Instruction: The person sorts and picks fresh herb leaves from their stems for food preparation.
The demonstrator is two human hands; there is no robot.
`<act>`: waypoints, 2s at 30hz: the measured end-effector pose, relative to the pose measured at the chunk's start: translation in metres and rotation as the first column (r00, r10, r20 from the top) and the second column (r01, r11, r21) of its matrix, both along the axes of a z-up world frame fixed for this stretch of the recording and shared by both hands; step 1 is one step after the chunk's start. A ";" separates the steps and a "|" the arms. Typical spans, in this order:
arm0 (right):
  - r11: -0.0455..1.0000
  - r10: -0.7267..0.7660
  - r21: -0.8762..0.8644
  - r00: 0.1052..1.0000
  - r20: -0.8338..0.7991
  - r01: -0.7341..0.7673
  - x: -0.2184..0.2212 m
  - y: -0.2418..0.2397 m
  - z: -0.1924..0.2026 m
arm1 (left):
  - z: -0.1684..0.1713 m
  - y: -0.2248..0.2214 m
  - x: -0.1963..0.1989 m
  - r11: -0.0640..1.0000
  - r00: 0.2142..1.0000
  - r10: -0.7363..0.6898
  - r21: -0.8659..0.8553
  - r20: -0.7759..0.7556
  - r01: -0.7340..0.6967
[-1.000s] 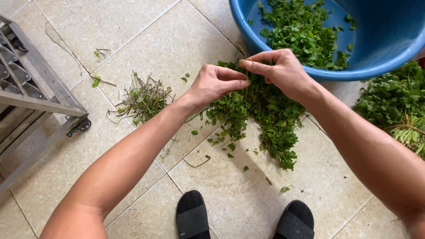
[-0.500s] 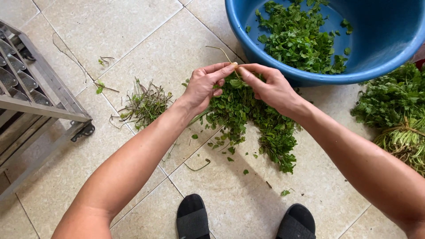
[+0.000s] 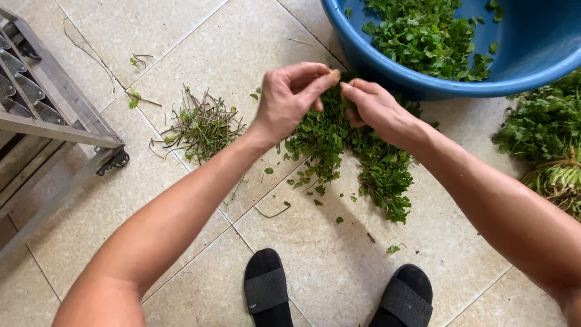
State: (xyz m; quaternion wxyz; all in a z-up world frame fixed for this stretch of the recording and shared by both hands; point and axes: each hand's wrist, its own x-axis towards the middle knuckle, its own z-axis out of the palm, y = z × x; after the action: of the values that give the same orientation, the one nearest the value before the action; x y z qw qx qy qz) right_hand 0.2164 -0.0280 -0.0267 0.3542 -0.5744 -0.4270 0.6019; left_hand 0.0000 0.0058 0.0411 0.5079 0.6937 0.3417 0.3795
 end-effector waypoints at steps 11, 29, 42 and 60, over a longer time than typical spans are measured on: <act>0.890 0.440 -0.403 0.633 0.637 -0.212 -0.026 -0.038 -0.063 | -0.055 -0.008 -0.184 0.855 0.674 0.305 -0.118 -0.673 -0.505; 0.974 0.223 -0.168 0.500 0.837 -0.154 0.027 -0.051 -0.055 | -0.086 0.003 -0.135 0.976 0.586 -0.030 -0.151 -0.809 -0.159; 0.966 0.051 0.140 0.694 0.718 -0.215 0.018 -0.034 0.008 | -0.069 -0.007 -0.058 0.953 0.791 -0.218 -0.301 -0.571 0.045; 0.579 0.042 0.737 0.915 0.400 -0.349 0.031 -0.033 0.052 | -0.049 -0.012 0.020 0.957 0.976 -0.219 -0.196 -0.015 0.211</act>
State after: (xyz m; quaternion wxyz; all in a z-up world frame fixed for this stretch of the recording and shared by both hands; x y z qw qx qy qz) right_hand 0.2475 -0.0613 0.0257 0.4231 -0.3988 -0.7656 0.2754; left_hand 0.0199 -0.0058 -0.0080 0.6049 0.6808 0.3088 0.2743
